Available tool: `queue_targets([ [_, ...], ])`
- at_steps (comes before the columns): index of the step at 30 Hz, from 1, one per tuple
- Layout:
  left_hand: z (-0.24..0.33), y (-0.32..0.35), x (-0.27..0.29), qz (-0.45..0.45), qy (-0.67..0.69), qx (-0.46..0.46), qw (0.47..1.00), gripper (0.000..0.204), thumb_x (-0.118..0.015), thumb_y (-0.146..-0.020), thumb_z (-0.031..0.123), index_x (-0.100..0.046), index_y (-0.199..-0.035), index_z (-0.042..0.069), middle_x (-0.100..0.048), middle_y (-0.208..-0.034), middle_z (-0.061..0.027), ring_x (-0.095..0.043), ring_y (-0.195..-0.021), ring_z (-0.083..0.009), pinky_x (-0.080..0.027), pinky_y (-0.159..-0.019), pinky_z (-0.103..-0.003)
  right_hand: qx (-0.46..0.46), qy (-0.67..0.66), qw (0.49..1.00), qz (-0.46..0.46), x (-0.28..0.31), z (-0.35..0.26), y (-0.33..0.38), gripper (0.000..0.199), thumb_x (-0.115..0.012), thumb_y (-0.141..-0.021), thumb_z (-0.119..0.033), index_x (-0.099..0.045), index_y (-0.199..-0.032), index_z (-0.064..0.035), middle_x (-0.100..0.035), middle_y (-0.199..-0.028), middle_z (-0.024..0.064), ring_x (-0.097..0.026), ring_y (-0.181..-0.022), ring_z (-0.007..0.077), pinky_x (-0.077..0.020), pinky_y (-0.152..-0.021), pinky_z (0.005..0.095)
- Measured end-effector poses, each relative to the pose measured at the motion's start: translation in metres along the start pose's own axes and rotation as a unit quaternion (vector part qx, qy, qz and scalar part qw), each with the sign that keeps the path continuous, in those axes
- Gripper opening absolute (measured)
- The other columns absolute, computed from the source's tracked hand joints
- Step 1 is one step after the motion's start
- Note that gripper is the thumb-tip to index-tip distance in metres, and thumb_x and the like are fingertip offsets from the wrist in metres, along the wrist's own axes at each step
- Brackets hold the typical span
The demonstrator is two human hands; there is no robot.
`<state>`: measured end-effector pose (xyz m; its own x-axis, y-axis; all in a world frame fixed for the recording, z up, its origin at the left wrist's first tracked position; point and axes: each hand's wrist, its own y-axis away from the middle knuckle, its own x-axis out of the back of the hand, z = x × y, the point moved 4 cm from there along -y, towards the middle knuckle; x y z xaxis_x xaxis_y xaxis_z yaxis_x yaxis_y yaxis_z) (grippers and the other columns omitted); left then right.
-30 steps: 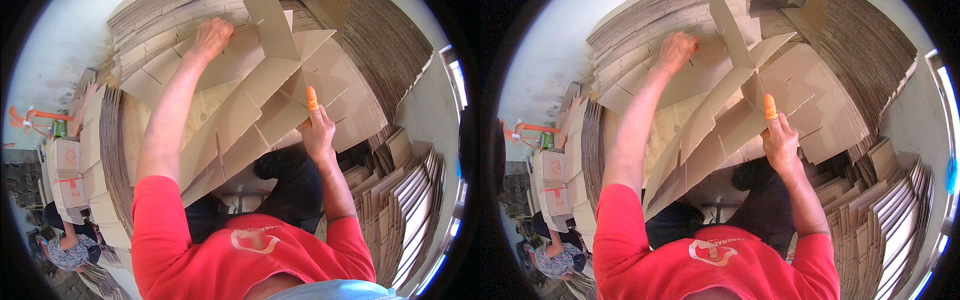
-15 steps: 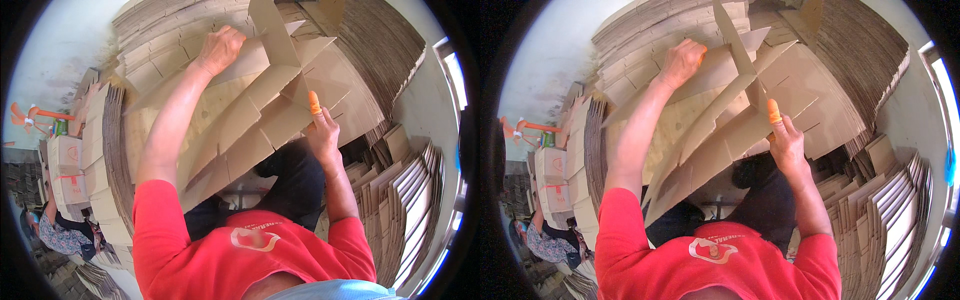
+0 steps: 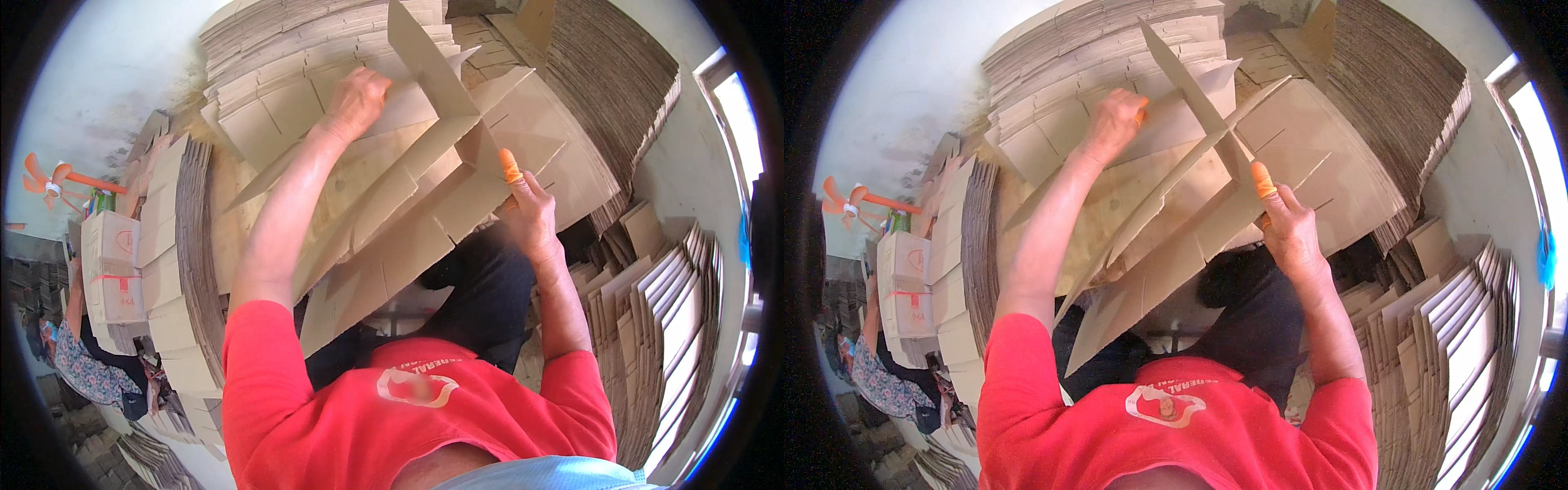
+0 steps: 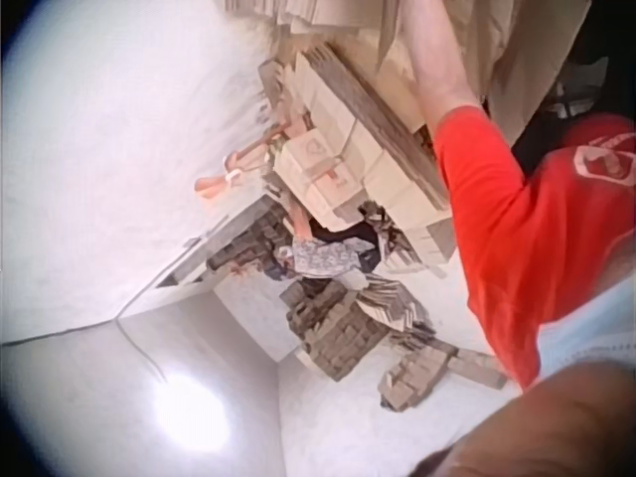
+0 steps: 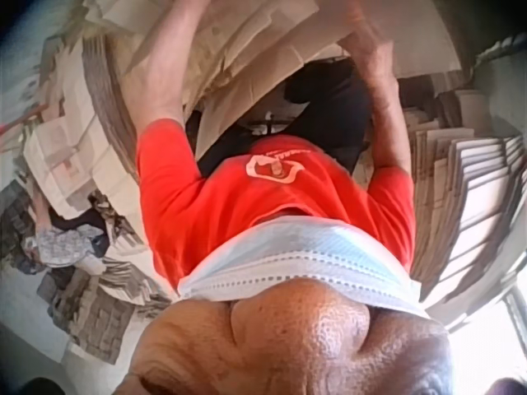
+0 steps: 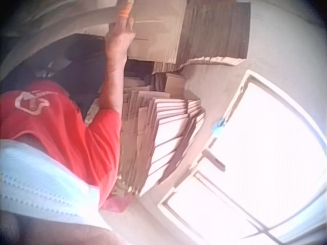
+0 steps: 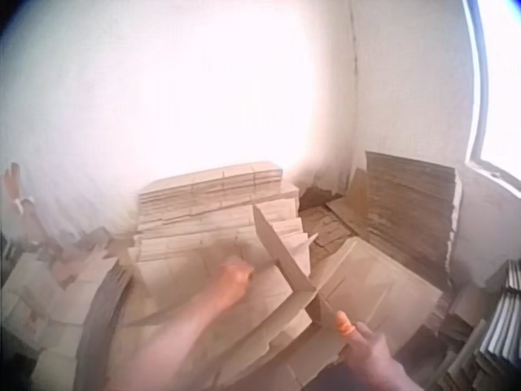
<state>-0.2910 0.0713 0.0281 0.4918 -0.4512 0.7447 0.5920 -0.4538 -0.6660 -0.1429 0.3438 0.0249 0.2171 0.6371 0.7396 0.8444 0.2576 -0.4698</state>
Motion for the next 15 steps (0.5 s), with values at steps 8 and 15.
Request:
queue_targets([
  [8,-0.002,0.003,0.018,0.020,0.026,0.032,0.999,0.011,-0.062,-0.071,-0.002,-0.062,-0.081,0.001,-0.063,-0.079,-0.0139,-0.058,-0.077,-0.0315,-0.048,-0.065,-0.041,0.001,-0.001,0.999,-0.037,0.006,-0.012,-0.003,0.066,-0.063,-0.067,0.010,-0.052,-0.129,-0.0092,-0.059,-0.093,0.0154,-0.061,-0.073,0.0361,-0.0516,-0.063,0.0400],
  [15,0.014,0.001,0.018,-0.079,0.061,0.024,0.995,0.006,-0.063,-0.072,0.002,-0.059,-0.076,0.002,-0.062,-0.079,-0.0134,-0.058,-0.082,-0.0302,-0.047,-0.069,-0.040,0.058,0.047,0.991,-0.115,0.001,0.003,-0.011,0.062,-0.067,-0.071,0.002,-0.049,-0.130,-0.0086,-0.059,-0.088,0.0166,-0.061,-0.073,0.0367,-0.0504,-0.059,0.0395],
])
